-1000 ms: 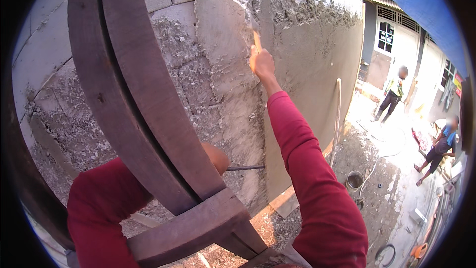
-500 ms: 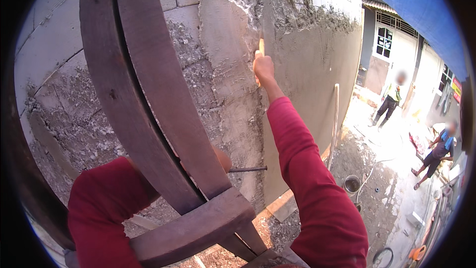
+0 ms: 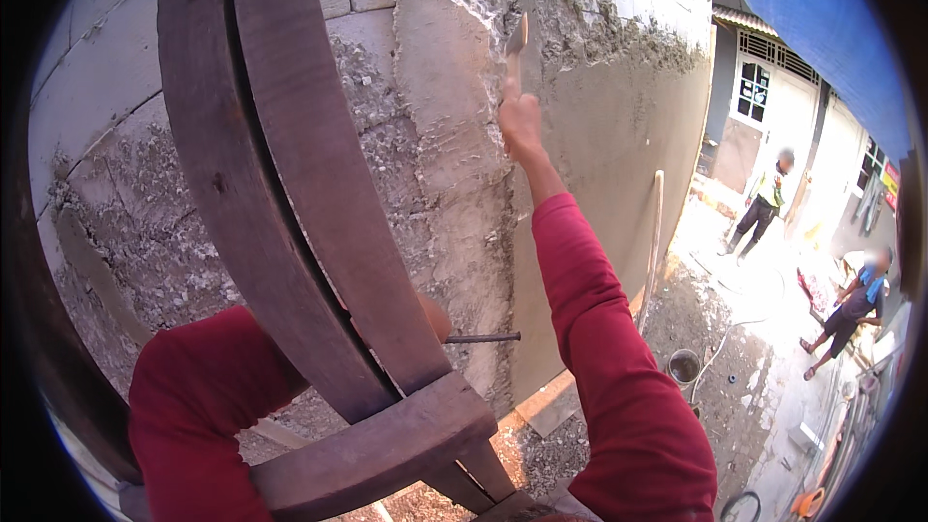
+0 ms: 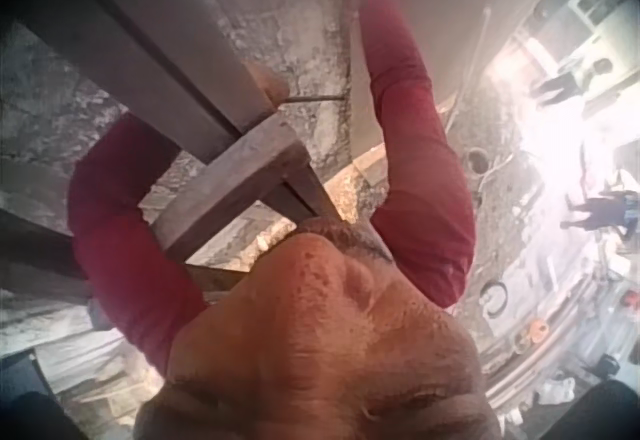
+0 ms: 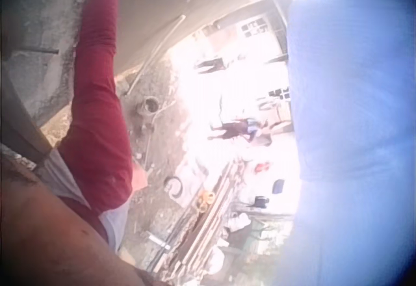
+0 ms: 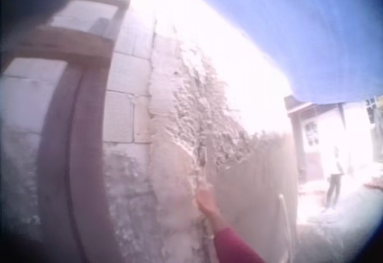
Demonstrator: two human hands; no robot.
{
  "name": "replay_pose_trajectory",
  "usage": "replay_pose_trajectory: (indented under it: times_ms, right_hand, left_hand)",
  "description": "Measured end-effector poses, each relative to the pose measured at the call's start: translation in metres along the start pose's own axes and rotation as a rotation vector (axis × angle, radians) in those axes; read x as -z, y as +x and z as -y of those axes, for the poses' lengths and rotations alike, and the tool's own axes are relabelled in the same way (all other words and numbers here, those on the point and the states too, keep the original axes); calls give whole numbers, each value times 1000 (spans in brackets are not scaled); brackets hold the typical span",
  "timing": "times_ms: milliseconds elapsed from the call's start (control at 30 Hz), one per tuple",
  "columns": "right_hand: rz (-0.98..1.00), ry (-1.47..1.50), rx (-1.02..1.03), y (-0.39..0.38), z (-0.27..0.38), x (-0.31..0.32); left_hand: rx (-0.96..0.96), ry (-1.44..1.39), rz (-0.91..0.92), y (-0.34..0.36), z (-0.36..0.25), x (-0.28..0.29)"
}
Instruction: The person uses a hammer to drive nails into a concrete wall while standing on a wooden ladder. The person repeatedly positions a nail against the wall and strikes it with the hammer to secure it in place.
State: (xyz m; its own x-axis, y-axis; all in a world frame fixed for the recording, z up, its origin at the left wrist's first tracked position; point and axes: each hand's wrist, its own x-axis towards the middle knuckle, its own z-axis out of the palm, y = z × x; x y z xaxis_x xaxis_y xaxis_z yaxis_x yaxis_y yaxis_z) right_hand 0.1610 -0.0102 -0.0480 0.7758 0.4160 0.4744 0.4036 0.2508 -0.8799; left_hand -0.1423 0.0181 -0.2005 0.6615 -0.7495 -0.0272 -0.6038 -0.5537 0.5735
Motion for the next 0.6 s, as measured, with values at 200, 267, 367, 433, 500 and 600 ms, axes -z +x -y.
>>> replay_pose_trajectory:
  times_ms: [200,267,367,433,500,600]
  right_hand:
    - [-375,168,616,-12,28,47]
    - [-303,-61,462,7,-2,13]
    - [77,-114,-219,14,-31,15]
    - [73,-13,-114,6,0,31]
    - [-16,26,160,13,17,45]
    - [-373,401,728,1,47,42]
  left_hand:
    - [278,193,-51,43,-55,17]
    - [81,126,-28,16,-25,13]
    - [-70,45,27,19,-10,13]
    - [197,69,65,39,-44,26]
    - [899,193,33,52,-90,16]
    - [1019,219,34,52,-90,12]
